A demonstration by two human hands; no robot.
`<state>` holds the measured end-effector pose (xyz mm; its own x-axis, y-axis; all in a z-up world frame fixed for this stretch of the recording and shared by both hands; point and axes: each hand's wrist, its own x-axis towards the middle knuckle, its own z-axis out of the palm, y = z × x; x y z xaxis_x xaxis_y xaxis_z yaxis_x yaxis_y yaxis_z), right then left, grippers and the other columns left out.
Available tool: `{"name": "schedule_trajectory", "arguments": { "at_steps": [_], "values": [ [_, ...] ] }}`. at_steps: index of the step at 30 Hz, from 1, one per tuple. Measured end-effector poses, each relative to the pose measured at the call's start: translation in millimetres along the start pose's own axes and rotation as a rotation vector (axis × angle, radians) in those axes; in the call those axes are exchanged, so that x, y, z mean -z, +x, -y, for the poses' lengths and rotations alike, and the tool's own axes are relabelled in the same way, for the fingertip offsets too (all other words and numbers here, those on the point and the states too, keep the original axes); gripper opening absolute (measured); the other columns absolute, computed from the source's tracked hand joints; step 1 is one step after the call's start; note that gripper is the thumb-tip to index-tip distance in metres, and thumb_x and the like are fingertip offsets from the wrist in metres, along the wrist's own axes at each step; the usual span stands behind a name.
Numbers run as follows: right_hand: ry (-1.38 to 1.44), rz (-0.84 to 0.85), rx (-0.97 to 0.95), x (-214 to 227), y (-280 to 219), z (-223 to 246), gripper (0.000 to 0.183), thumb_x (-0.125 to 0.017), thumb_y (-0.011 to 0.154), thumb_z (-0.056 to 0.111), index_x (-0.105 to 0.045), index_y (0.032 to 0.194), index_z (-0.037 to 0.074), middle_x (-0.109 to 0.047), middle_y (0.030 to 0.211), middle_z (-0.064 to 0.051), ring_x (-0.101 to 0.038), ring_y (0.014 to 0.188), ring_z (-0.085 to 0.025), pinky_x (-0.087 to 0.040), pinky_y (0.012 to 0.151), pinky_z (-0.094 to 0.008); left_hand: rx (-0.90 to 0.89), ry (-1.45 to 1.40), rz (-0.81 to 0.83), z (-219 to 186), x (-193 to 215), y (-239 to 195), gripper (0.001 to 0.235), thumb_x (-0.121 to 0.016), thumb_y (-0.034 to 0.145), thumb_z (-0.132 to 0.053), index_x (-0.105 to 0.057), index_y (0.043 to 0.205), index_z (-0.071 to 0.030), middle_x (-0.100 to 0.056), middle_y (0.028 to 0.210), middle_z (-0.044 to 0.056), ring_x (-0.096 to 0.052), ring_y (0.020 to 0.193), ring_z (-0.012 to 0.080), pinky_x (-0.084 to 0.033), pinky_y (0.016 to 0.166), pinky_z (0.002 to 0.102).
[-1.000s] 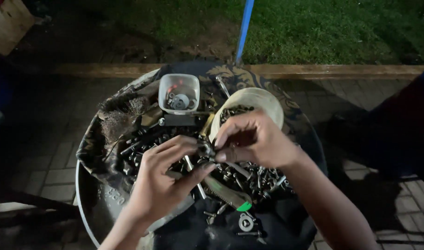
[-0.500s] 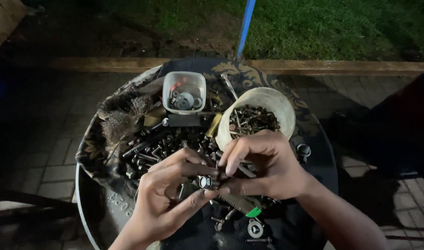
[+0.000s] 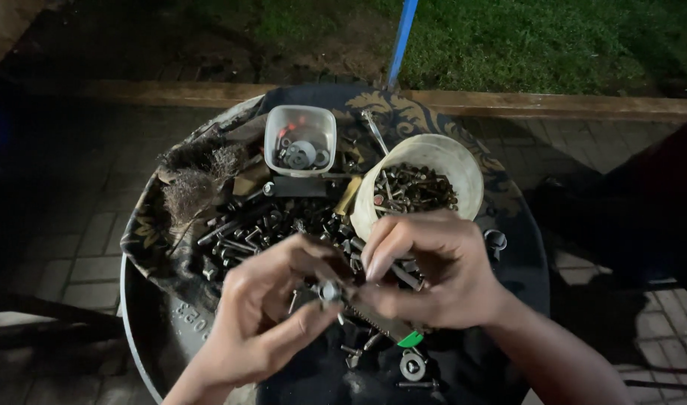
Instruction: The person cleans a metal part using a white stick and a cloth on a table covered with various metal hardware. They then pick up a bolt and a nut, screw them together, and place the assembled piece into a white container.
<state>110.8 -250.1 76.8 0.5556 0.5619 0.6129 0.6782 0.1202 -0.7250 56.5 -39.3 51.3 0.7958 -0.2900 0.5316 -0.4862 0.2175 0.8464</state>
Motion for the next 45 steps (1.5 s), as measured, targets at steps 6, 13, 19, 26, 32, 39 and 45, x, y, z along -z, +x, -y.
{"name": "schedule_trajectory", "arguments": {
  "at_steps": [6,13,19,26,32,39,45],
  "values": [
    [-0.351,0.018,-0.199,2.9,1.1,-2.4,0.013,-0.078,0.085,0.015,-0.074,0.094,0.007,-0.079,0.086,-0.003,-0.073,0.072,-0.01,-0.06,0.064,-0.02,0.01,0.739,-0.27,4.4,12.3,0.2,0.008,-0.068,0.089,-0.01,-0.07,0.094,-0.005,-0.075,0.087,0.004,-0.072,0.076,0.0129,-0.056,0.071,0.024],
    [-0.482,0.406,-0.455,-18.3,-22.0,-33.7,0.008,-0.07,0.09,0.006,-0.075,0.094,0.001,-0.074,0.105,-0.01,-0.076,0.073,-0.013,-0.065,0.062,-0.021,0.023,0.828,-0.342,12.5,17.5,-3.6,0.015,-0.073,0.088,-0.017,-0.071,0.095,-0.003,-0.074,0.09,0.005,-0.072,0.082,0.0165,-0.056,0.077,0.028],
    [-1.082,0.611,-0.284,-37.1,-37.4,-75.2,0.022,-0.057,0.082,-0.01,-0.063,0.093,0.008,-0.056,0.075,-0.01,-0.063,0.051,-0.03,-0.048,0.036,-0.045,-0.053,0.765,-0.246,8.9,11.2,-1.8,0.011,-0.071,0.09,-0.012,-0.067,0.088,-0.001,-0.073,0.088,0.007,-0.071,0.08,0.0178,-0.054,0.075,0.029],
    [-1.078,0.566,-0.118,-49.7,-33.7,-81.7,0.013,-0.067,0.087,-0.004,-0.076,0.083,0.006,-0.067,0.093,-0.016,-0.064,0.047,-0.019,-0.052,0.034,-0.033,-0.053,0.741,-0.198,5.4,8.8,-1.5,0.011,-0.071,0.09,-0.012,-0.069,0.092,-0.001,-0.073,0.091,0.008,-0.072,0.083,0.0191,-0.055,0.074,0.03],
    [-1.211,0.621,-0.19,-56.0,-31.8,-84.4,0.012,-0.063,0.095,0.011,-0.075,0.099,0.009,-0.058,0.098,-0.011,-0.067,0.064,-0.028,-0.059,0.044,-0.043,-0.046,0.736,-0.191,4.9,8.6,-1.9,0.011,-0.076,0.086,-0.01,-0.07,0.091,-0.003,-0.074,0.091,0.007,-0.074,0.082,0.0173,-0.056,0.073,0.029],
    [-1.1,0.458,-0.241,-60.6,-26.2,-75.3,0.031,-0.073,0.093,0.021,-0.061,0.111,-0.001,-0.056,0.102,-0.016,-0.065,0.084,-0.036,-0.058,0.044,-0.042,-0.054,0.744,-0.201,6.1,11.4,-3.8,0.011,-0.078,0.082,-0.009,-0.068,0.087,-0.007,-0.073,0.09,0.004,-0.073,0.081,0.0146,-0.055,0.076,0.027],
    [-1.064,0.289,-0.123,-56.2,-24.6,-61.9,0.026,-0.069,0.092,0.018,-0.049,0.107,0.009,-0.053,0.086,-0.012,-0.059,0.067,-0.031,-0.046,0.041,-0.044,-0.12,0.827,-0.226,9.9,16.7,-6.1,0.013,-0.079,0.08,-0.004,-0.068,0.084,-0.008,-0.072,0.091,0.004,-0.072,0.083,0.0155,-0.053,0.075,0.026]
  ]
}}
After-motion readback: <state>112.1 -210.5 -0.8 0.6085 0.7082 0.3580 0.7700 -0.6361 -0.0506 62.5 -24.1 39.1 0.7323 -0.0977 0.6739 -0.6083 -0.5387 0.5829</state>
